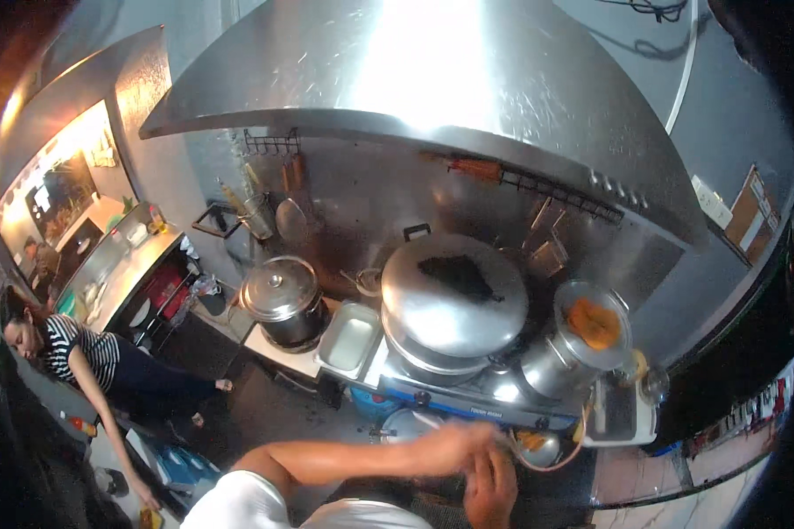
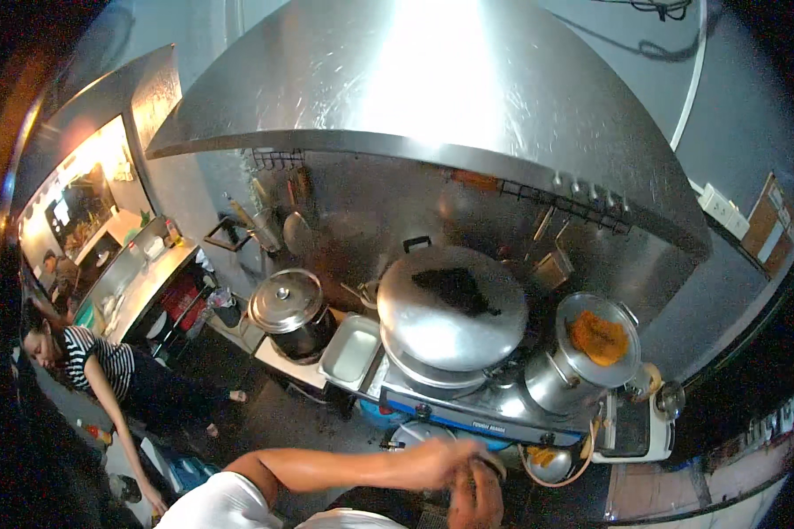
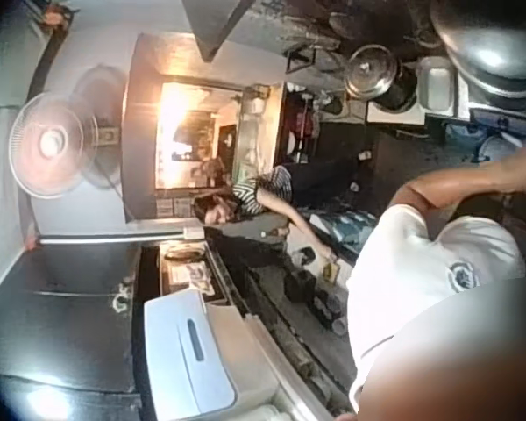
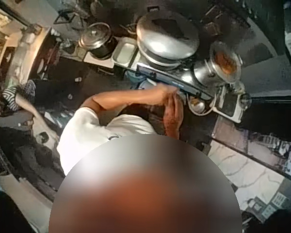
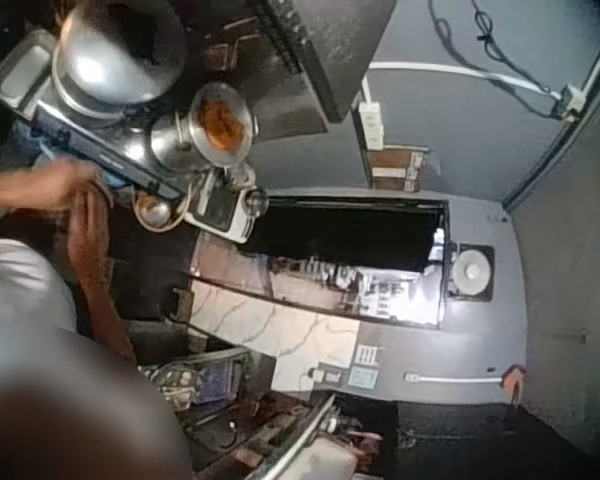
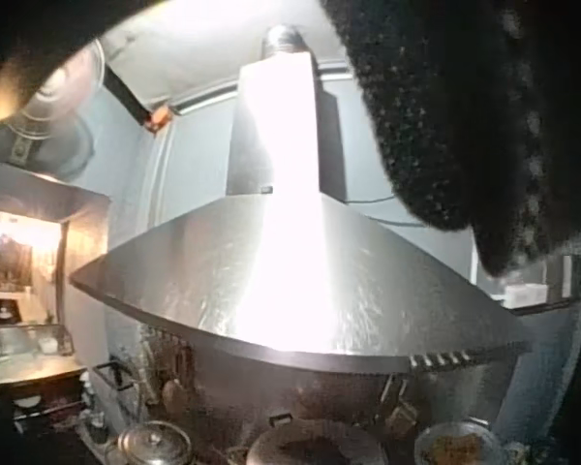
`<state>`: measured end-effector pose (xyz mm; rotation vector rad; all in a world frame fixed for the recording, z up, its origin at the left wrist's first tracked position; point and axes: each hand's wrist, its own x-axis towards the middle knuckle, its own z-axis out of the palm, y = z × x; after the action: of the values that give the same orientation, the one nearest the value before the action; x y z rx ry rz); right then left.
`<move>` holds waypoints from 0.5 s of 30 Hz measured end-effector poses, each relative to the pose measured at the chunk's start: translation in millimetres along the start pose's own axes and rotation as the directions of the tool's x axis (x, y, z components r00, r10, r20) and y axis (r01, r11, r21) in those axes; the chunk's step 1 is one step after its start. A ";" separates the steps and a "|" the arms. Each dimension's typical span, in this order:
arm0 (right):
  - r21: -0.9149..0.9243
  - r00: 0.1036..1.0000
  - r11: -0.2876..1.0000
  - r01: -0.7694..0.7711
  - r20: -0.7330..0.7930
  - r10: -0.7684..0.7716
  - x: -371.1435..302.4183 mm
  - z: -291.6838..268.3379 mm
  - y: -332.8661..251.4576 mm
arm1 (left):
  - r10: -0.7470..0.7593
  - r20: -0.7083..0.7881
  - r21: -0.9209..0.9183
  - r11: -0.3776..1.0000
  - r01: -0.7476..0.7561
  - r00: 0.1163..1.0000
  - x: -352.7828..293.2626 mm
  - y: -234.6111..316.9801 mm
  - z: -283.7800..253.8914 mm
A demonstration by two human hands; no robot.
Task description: The person prepares food items by using tongs to place a cooked egg patty onto a wrap, adds condiments using a spoon, and then uses tongs to place fried food items from a sink-side tray into a foam container.
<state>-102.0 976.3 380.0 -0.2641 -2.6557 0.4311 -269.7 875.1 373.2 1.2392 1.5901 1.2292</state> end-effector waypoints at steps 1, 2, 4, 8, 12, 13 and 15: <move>-0.004 0.961 0.983 0.186 -0.208 -0.183 25.3 -21.9 -23.6 | 0.093 -0.143 0.259 0.964 -0.054 0.985 4.6 24.3 -37.9; -0.049 0.847 0.932 0.358 -0.403 -0.347 38.8 -34.7 -38.1 | 0.218 -0.252 0.504 0.862 -0.065 0.943 10.0 44.1 -73.9; 0.005 0.843 0.935 0.355 -0.433 -0.318 43.0 -33.0 -41.8 | 0.353 -0.410 0.628 0.778 -0.021 0.841 33.8 84.5 -152.3; 0.030 0.912 0.999 -0.019 -0.408 0.030 37.0 17.4 6.2 | 0.483 -0.416 0.782 0.622 0.032 0.770 160.2 103.5 -297.0; 0.232 0.895 0.920 -0.316 -0.249 0.370 -26.8 99.7 51.3 | 0.068 -0.275 0.922 0.303 0.243 0.959 248.5 0.8 -454.8; 0.169 0.860 0.903 -0.394 -0.280 0.427 -91.7 137.4 91.1 | 0.067 -0.253 0.909 0.359 0.214 0.965 277.0 3.4 -443.9; 0.152 0.766 0.789 -0.596 -0.186 0.615 -181.7 180.6 117.4 | 0.037 -0.235 0.897 0.394 0.202 0.971 295.5 -11.6 -448.2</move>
<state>-7.8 993.9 115.0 -1.0994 -2.2630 0.6633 -765.0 1058.0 470.7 1.6502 2.6469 0.2848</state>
